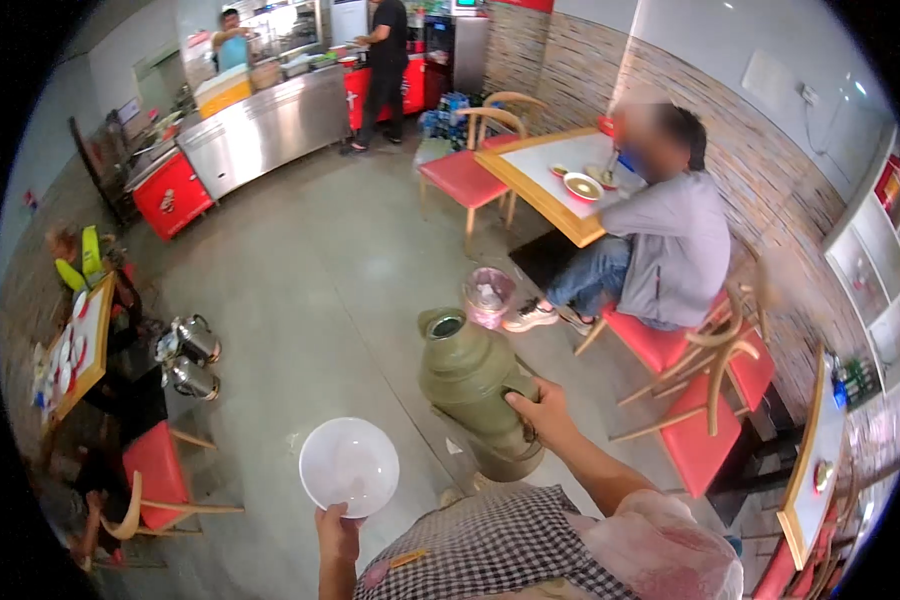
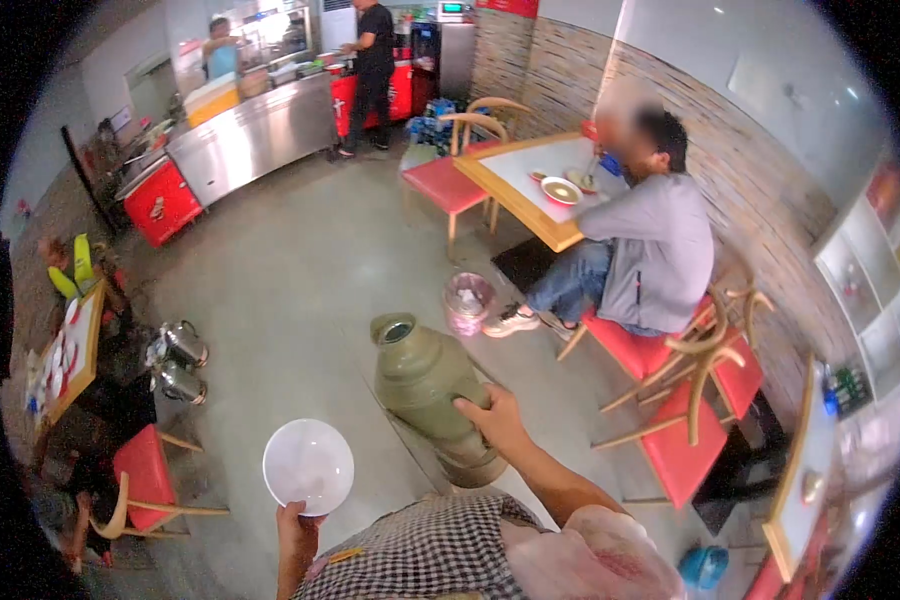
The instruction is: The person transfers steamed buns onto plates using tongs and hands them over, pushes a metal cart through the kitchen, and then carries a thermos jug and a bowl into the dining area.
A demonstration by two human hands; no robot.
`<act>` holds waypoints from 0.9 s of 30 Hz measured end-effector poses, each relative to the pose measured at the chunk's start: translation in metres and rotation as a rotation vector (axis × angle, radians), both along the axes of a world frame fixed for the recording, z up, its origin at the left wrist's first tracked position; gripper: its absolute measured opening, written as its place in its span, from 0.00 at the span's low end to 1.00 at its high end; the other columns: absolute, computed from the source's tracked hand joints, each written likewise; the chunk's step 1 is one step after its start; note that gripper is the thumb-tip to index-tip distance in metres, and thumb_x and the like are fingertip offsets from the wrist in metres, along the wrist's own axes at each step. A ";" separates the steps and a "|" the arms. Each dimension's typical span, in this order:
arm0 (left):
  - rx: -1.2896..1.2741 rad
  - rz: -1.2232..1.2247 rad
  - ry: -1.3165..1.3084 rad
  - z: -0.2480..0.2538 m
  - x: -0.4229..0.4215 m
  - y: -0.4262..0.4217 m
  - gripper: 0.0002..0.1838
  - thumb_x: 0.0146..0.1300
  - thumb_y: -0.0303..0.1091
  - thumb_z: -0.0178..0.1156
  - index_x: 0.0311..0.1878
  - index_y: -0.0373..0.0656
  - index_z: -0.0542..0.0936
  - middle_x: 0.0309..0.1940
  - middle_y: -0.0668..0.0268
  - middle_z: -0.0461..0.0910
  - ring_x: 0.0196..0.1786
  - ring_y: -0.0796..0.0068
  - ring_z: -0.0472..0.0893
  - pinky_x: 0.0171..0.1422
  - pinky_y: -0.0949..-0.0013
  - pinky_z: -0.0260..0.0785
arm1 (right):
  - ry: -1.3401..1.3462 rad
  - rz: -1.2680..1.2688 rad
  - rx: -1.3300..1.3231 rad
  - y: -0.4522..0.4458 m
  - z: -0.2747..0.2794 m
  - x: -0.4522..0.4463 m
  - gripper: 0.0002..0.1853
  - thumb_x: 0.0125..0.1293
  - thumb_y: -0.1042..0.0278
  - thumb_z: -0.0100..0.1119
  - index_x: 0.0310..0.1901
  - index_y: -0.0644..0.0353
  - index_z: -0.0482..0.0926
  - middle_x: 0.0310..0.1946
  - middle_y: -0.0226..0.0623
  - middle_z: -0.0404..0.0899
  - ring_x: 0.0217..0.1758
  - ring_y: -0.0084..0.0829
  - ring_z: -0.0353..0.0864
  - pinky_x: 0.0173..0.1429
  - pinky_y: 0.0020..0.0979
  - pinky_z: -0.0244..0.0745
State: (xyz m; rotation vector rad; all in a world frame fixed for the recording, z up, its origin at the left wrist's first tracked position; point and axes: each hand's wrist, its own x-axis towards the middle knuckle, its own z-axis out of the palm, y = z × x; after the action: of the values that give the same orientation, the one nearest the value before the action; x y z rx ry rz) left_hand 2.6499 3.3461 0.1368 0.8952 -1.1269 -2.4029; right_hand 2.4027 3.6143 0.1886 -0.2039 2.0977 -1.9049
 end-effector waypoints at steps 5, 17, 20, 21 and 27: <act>0.034 -0.046 -0.044 -0.015 -0.021 -0.006 0.30 0.49 0.29 0.50 0.58 0.30 0.63 0.50 0.54 0.72 0.51 0.59 0.76 0.51 0.56 0.74 | -0.027 -0.035 0.073 0.015 0.010 -0.002 0.12 0.55 0.64 0.66 0.32 0.65 0.77 0.20 0.24 0.73 0.23 0.15 0.68 0.27 0.22 0.64; 0.012 -0.179 -0.015 0.004 -0.151 0.004 0.30 0.50 0.29 0.48 0.59 0.29 0.61 0.53 0.52 0.70 0.54 0.57 0.74 0.54 0.53 0.71 | 0.132 -0.136 0.134 0.062 -0.001 -0.067 0.12 0.53 0.65 0.68 0.27 0.61 0.75 0.18 0.24 0.71 0.20 0.15 0.68 0.23 0.21 0.63; -0.025 -0.253 -0.011 -0.002 -0.181 -0.008 0.30 0.51 0.29 0.48 0.59 0.30 0.62 0.53 0.52 0.70 0.54 0.57 0.73 0.54 0.54 0.71 | 0.181 -0.153 0.103 0.066 -0.002 -0.076 0.14 0.53 0.64 0.68 0.35 0.64 0.78 0.21 0.31 0.75 0.23 0.19 0.71 0.28 0.24 0.68; -0.040 -0.274 -0.004 -0.008 -0.190 -0.012 0.29 0.51 0.29 0.48 0.59 0.30 0.62 0.53 0.52 0.70 0.54 0.57 0.73 0.54 0.54 0.70 | 0.248 -0.146 0.144 0.067 -0.002 -0.079 0.16 0.52 0.63 0.68 0.38 0.65 0.78 0.23 0.33 0.76 0.24 0.20 0.72 0.30 0.26 0.69; 0.172 -0.440 -0.012 0.016 -0.268 -0.002 0.20 0.57 0.25 0.51 0.53 0.29 0.69 0.54 0.52 0.70 0.53 0.61 0.73 0.54 0.61 0.70 | 0.292 -0.299 0.305 0.078 -0.008 -0.077 0.26 0.50 0.59 0.69 0.49 0.63 0.76 0.32 0.43 0.79 0.31 0.25 0.73 0.40 0.29 0.70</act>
State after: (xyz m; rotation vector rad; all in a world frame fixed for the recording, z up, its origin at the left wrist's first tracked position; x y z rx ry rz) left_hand 2.3820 3.3444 0.1529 0.7760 -1.2429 -2.8882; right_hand 2.3253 3.6924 0.1808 -0.1093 2.7156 -1.7593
